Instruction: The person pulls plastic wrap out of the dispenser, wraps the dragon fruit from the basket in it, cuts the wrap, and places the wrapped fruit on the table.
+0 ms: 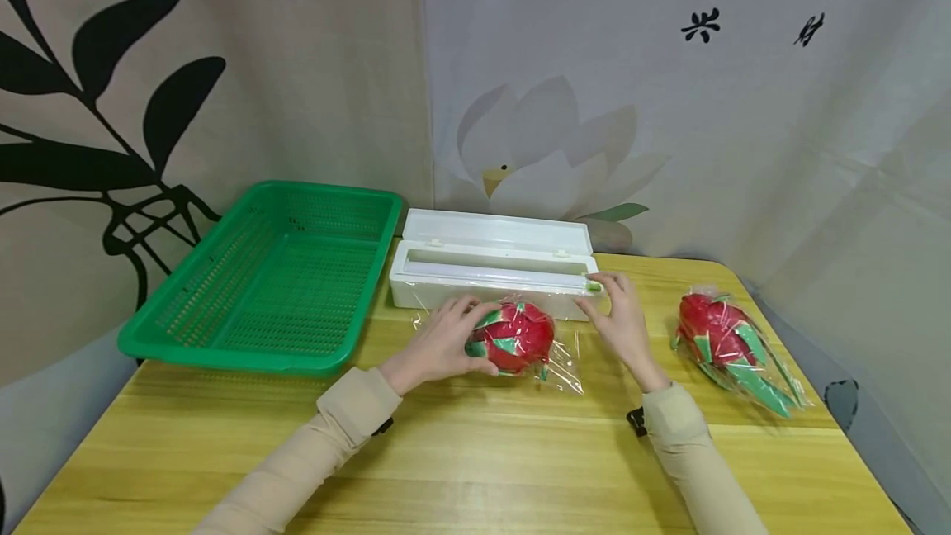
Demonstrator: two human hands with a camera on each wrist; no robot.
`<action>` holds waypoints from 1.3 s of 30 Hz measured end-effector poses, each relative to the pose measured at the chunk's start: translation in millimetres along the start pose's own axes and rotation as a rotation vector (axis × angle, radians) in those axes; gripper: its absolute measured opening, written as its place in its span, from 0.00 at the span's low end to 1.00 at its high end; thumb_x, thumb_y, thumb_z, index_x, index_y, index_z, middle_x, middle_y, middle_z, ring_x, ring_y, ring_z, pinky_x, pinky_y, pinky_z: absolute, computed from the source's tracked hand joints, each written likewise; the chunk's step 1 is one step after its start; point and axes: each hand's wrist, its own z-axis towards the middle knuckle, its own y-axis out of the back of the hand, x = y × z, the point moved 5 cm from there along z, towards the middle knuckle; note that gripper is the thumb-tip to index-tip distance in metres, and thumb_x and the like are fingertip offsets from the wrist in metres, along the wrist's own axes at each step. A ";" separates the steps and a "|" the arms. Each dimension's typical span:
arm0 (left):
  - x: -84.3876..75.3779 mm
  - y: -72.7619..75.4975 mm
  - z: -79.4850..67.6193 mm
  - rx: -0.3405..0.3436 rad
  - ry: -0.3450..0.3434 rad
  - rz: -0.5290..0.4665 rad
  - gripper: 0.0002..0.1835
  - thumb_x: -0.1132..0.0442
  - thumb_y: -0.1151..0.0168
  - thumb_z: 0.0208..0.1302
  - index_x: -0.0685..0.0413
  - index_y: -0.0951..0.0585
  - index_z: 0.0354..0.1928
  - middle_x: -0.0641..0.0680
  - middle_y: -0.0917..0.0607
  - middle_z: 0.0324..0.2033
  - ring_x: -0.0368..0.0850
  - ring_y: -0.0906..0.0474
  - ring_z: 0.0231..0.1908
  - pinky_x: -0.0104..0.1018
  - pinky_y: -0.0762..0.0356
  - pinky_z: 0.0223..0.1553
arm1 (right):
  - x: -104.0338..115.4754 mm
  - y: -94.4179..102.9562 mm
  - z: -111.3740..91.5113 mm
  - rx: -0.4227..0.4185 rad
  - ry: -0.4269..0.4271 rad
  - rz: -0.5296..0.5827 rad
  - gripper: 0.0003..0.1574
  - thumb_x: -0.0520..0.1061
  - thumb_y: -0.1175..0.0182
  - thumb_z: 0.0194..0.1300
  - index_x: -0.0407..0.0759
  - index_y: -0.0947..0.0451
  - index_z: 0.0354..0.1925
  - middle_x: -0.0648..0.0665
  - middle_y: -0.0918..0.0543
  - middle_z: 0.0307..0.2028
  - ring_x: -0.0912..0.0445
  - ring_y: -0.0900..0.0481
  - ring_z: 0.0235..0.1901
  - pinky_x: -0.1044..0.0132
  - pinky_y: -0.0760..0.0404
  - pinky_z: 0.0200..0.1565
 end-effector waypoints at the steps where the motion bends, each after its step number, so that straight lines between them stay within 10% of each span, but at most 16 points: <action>1: -1.0 2.3 1.5 0.000 0.002 0.003 0.48 0.35 0.30 0.43 0.46 0.34 0.67 0.57 0.26 0.58 0.57 0.30 0.59 0.59 0.29 0.59 | -5.4 1.9 2.8 -0.013 -0.026 -0.032 0.34 0.44 0.32 0.57 0.30 0.29 0.58 0.29 0.28 0.56 0.36 0.32 0.57 0.42 0.32 0.60; 6: -15.6 17.6 19.1 -0.020 -0.026 0.018 0.35 0.37 0.41 0.59 0.50 0.28 0.62 0.56 0.24 0.57 0.55 0.28 0.58 0.54 0.28 0.59 | -23.6 -1.0 14.4 0.086 -0.118 -0.084 0.46 0.49 0.32 0.57 0.28 0.39 0.65 0.26 0.34 0.64 0.33 0.37 0.64 0.40 0.37 0.65; 16: -70.7 26.8 91.8 0.058 -0.269 0.145 0.13 0.54 0.44 0.68 0.52 0.19 0.48 0.51 0.15 0.43 0.43 0.17 0.38 0.34 0.19 0.43 | -29.8 -3.5 20.5 0.062 -0.070 -0.139 0.36 0.43 0.30 0.53 0.24 0.28 0.56 0.25 0.25 0.55 0.33 0.26 0.56 0.43 0.25 0.56; 26: -94.3 -4.2 160.9 0.256 -0.289 0.335 0.13 0.62 0.46 0.68 0.47 0.17 0.50 0.46 0.14 0.45 0.40 0.18 0.46 0.34 0.20 0.49 | -28.9 -3.1 19.9 0.039 -0.043 -0.128 0.29 0.44 0.30 0.53 0.31 0.21 0.51 0.30 0.20 0.53 0.36 0.20 0.50 0.47 0.18 0.45; 39: -108.6 -45.8 184.4 0.306 -0.255 0.592 0.14 0.58 0.33 0.57 0.41 0.16 0.46 0.44 0.15 0.46 0.39 0.18 0.42 0.32 0.18 0.44 | -34.7 2.5 16.6 -0.038 -0.089 -0.065 0.14 0.38 0.30 0.52 0.28 0.18 0.35 0.29 0.14 0.36 0.38 0.16 0.35 0.48 0.17 0.38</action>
